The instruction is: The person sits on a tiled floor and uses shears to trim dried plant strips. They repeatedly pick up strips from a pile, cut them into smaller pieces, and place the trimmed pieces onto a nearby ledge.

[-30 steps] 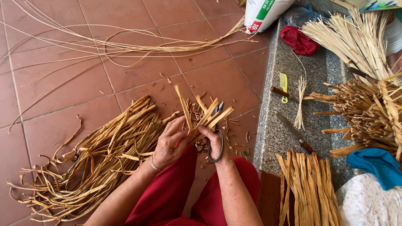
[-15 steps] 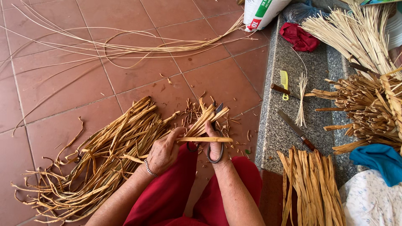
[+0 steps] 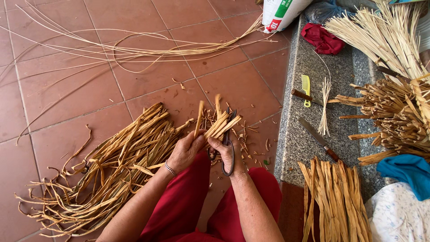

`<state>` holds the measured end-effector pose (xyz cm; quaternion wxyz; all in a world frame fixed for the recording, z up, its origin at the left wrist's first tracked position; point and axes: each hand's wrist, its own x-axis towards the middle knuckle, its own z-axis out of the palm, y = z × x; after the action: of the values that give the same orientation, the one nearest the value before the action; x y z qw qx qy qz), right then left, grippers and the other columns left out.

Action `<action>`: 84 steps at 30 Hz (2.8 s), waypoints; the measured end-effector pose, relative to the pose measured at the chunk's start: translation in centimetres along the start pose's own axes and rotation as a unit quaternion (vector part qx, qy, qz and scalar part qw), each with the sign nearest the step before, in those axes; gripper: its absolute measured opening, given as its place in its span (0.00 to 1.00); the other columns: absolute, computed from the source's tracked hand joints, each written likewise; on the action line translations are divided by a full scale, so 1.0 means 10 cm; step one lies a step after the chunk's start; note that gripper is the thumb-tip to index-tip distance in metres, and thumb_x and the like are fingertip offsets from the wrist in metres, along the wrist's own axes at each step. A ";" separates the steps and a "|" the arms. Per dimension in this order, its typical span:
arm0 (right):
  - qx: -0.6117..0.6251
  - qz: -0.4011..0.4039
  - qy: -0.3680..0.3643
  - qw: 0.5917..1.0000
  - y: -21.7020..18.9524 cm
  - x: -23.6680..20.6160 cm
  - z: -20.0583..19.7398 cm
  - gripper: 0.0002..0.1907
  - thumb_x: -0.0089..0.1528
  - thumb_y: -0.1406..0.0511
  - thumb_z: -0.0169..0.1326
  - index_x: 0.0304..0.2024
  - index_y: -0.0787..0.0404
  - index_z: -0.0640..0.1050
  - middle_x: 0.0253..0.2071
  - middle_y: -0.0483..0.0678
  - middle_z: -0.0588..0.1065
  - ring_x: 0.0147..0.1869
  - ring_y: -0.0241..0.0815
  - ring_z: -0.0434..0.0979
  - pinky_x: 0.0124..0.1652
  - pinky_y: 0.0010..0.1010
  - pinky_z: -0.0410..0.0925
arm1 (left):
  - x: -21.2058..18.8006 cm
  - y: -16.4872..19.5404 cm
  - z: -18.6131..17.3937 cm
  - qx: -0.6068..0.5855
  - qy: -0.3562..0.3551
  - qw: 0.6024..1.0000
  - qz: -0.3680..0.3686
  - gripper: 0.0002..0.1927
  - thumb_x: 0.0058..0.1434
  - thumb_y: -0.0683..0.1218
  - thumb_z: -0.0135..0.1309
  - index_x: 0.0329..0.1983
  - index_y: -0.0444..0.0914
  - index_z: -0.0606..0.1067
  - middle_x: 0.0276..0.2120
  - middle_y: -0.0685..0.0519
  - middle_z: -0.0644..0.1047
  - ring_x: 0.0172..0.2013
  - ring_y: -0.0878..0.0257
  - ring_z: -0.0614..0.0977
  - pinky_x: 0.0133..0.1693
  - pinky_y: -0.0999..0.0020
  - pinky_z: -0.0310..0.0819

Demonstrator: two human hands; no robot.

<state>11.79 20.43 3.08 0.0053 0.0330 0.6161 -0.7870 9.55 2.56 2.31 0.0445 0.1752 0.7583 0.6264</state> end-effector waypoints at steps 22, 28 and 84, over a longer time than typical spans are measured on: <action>0.003 -0.106 0.049 0.993 0.02 0.02 -0.05 0.08 0.65 0.68 0.63 0.44 0.65 0.80 0.38 0.48 0.81 0.39 0.37 0.79 0.42 0.32 0.74 | 0.03 -0.30 0.00 -0.258 -0.039 0.959 -0.109 0.18 0.66 0.46 0.55 0.56 0.34 0.74 0.44 0.53 0.83 0.45 0.68 0.84 0.48 0.71 0.82; -0.078 -0.072 0.077 0.991 0.19 0.03 0.10 0.12 0.61 0.68 0.61 0.48 0.60 0.78 0.44 0.43 0.82 0.46 0.32 0.81 0.48 0.27 0.75 | 0.12 -0.28 0.08 -0.209 0.019 0.977 -0.030 0.16 0.72 0.45 0.54 0.58 0.33 0.74 0.39 0.54 0.81 0.38 0.70 0.80 0.41 0.72 0.79; -0.237 -0.006 -0.015 0.971 -0.02 -0.10 0.07 0.38 0.69 0.40 0.33 0.62 0.61 0.73 0.33 0.40 0.72 0.34 0.30 0.70 0.36 0.24 0.68 | -0.01 -0.23 -0.06 -0.412 0.033 0.891 -0.190 0.06 0.62 0.41 0.61 0.32 0.35 0.77 0.22 0.56 0.75 0.18 0.69 0.72 0.22 0.73 0.66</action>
<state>12.76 19.76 3.49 0.0177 0.0147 0.7853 -0.6187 8.97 1.62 0.19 0.2057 -0.0267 0.4522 0.8675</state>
